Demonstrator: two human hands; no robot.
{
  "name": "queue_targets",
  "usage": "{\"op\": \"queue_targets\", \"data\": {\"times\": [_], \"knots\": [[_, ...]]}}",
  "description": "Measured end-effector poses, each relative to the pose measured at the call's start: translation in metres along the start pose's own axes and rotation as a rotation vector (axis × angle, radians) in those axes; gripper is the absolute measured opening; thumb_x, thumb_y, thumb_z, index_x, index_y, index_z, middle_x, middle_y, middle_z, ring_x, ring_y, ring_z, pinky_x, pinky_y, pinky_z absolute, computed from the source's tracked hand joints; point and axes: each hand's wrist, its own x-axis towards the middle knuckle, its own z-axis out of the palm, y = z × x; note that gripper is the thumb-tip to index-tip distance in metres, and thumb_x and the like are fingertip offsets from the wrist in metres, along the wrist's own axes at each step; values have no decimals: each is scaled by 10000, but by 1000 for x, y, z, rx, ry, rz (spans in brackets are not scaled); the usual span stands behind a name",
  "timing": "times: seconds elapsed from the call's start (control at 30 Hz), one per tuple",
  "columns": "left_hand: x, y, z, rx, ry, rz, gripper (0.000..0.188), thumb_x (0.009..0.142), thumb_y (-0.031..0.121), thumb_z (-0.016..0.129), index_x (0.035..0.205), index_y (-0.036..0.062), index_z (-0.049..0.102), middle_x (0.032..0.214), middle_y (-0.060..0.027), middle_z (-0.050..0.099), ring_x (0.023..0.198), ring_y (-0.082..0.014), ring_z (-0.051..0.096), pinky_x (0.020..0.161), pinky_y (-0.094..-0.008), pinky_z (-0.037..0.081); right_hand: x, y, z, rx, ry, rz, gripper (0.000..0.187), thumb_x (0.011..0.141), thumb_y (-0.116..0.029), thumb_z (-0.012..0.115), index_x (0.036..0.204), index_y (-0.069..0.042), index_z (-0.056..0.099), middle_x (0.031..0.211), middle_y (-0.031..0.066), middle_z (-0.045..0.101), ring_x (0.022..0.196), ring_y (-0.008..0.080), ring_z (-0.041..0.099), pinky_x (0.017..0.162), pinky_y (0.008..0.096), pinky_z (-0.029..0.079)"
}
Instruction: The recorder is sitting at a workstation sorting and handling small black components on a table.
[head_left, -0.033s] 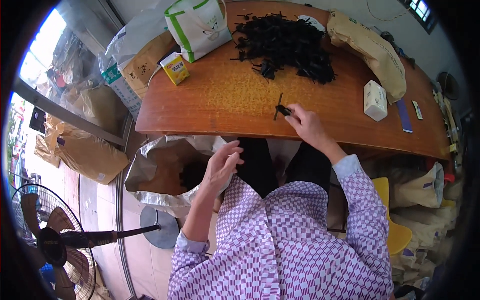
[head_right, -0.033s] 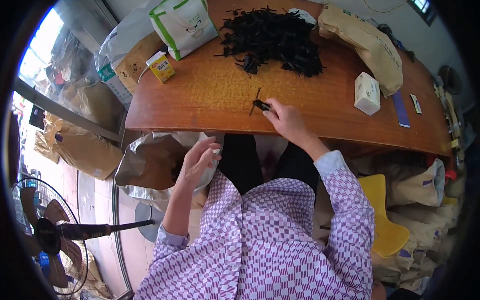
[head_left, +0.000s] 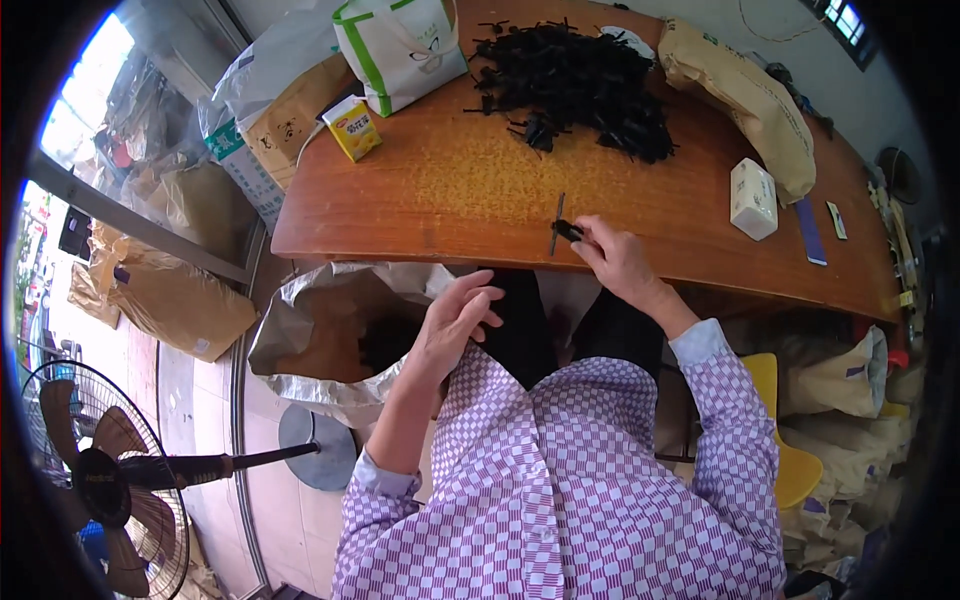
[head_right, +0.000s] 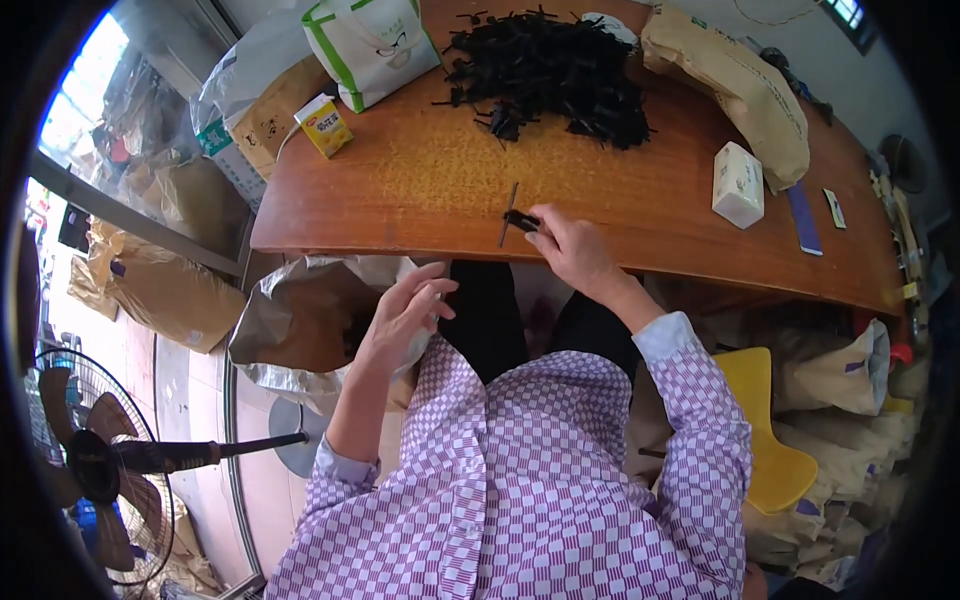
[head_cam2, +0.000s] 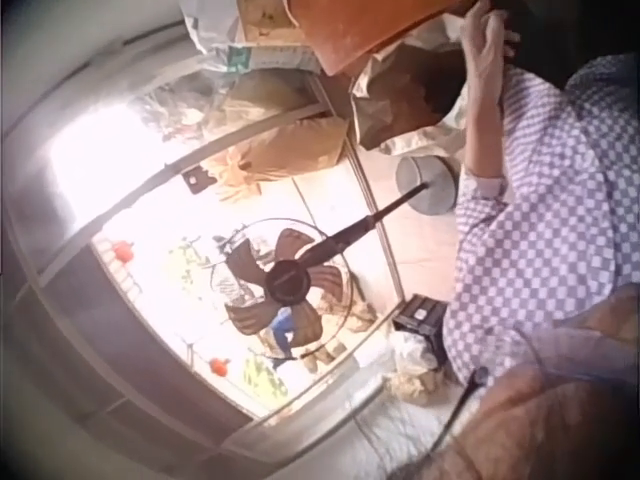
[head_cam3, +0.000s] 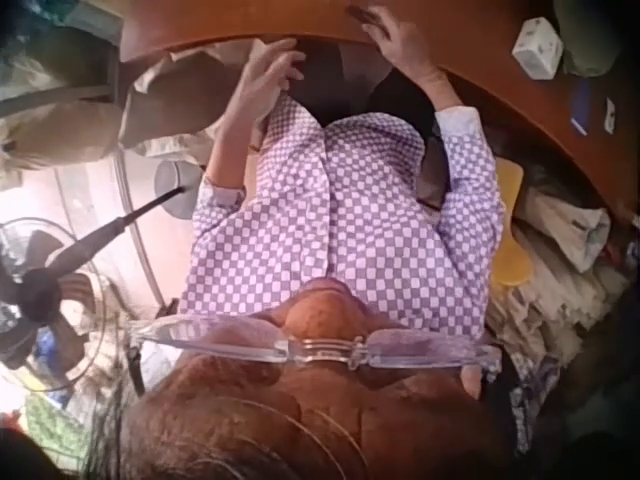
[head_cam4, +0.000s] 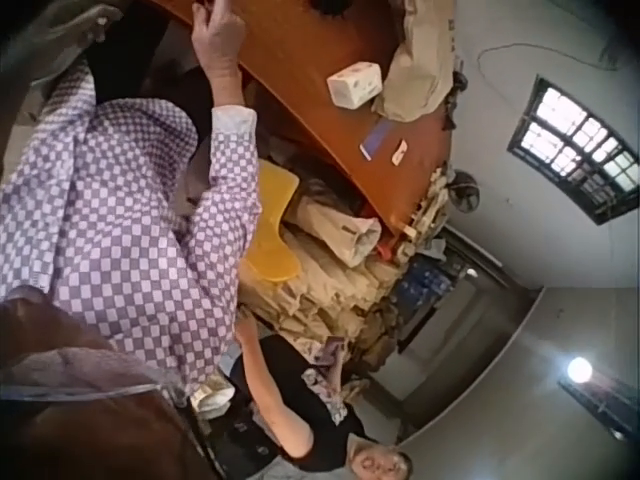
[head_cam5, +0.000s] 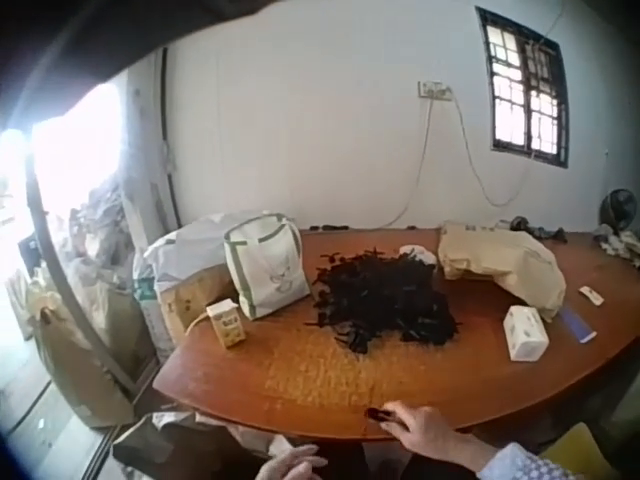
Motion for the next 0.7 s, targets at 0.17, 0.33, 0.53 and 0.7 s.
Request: {"op": "queue_targets", "data": {"times": [0.17,0.33,0.53,0.7], "knots": [[22,-9,36,-314,-331,-215,453,963,300,455,1307,9,405,1014,-111,623,665,-98,554,568,-198,424,-58,-44,-12,-132,-44,-266,291,754,-130,661,1018,-73,553,775,111,625,664,288,634,526,355,494],[0,-45,42,-649,-528,-226,513,880,312,598,1247,-17,458,988,-157,618,811,-184,637,551,-199,491,-86,-65,-21,-37,-163,-340,286,799,-151,580,1080,-103,559,701,63,596,582,240,614,490,313,497],[-7,-37,68,-637,-558,-360,577,849,285,643,1294,-5,417,993,-154,607,797,-177,624,527,-191,452,-109,-55,-24,-108,-142,-363,283,866,-172,467,1132,-150,560,748,73,630,619,237,636,526,308,525],[-2,-34,102,-576,-667,-299,337,892,127,521,1207,12,490,936,-85,575,680,-123,514,552,-225,407,-138,-46,-48,-152,-99,-222,296,841,-159,494,1119,-96,570,866,80,659,695,243,650,567,349,528]]}}
